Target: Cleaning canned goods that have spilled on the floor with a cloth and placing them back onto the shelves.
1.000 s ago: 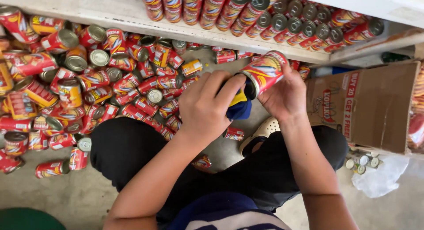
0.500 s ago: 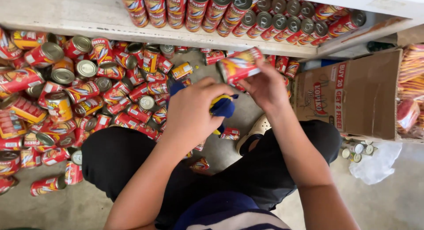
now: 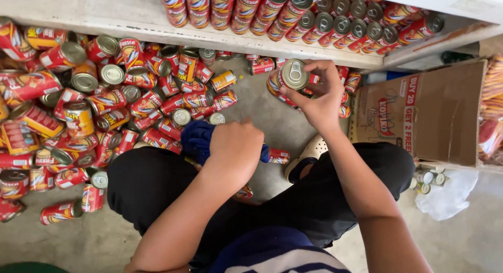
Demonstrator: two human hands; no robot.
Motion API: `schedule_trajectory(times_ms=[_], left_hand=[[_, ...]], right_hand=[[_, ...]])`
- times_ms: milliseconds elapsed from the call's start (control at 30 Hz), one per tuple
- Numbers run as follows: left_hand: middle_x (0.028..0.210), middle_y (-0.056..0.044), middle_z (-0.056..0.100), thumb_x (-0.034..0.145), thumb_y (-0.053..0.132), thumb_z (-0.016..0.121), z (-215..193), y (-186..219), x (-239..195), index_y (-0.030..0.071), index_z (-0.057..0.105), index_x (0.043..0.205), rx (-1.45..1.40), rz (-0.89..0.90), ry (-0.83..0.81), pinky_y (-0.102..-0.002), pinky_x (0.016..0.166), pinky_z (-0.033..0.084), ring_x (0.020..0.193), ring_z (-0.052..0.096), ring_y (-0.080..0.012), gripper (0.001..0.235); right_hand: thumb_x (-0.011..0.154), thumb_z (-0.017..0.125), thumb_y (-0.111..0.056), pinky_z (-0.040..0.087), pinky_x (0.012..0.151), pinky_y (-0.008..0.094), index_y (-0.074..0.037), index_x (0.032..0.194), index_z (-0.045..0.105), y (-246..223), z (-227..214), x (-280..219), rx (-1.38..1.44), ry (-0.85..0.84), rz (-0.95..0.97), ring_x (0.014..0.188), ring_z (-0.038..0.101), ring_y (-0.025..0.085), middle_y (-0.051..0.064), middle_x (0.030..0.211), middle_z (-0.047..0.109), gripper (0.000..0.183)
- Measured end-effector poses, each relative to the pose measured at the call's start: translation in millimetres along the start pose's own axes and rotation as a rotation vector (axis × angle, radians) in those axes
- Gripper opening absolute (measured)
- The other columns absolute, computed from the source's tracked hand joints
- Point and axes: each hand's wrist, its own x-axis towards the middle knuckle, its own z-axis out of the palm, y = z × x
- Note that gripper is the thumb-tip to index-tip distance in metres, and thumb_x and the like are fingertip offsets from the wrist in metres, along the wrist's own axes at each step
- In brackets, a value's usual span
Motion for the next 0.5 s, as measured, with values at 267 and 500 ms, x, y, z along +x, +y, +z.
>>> schedule_trajectory(times_ms=[267,500], left_hand=[[0.082,-0.013,0.071,0.085,0.005,0.06,-6,14,-5,0.009,0.08,0.083,0.063,0.001,-0.014,-0.051,0.062,0.053,0.074,0.073,-0.0365,0.021],[0.091,-0.012,0.07,0.084,0.013,0.065,-10,13,-8,0.01,0.079,0.084,0.103,0.013,-0.134,-0.041,0.061,0.054,0.074,0.071,-0.0304,0.014]], right_hand=[[0.07,0.099,-0.009,0.061,0.083,0.038,-0.008,0.106,0.071,-9,-36,47,-0.393,-0.14,-0.011,0.093,0.072,0.024,0.012,0.098,0.074,0.046],[0.074,0.098,0.0,0.055,0.071,0.028,0.0,0.09,0.075,58,-87,116,-0.609,-0.061,-0.448,0.074,0.066,0.018,0.01,0.091,0.076,0.028]])
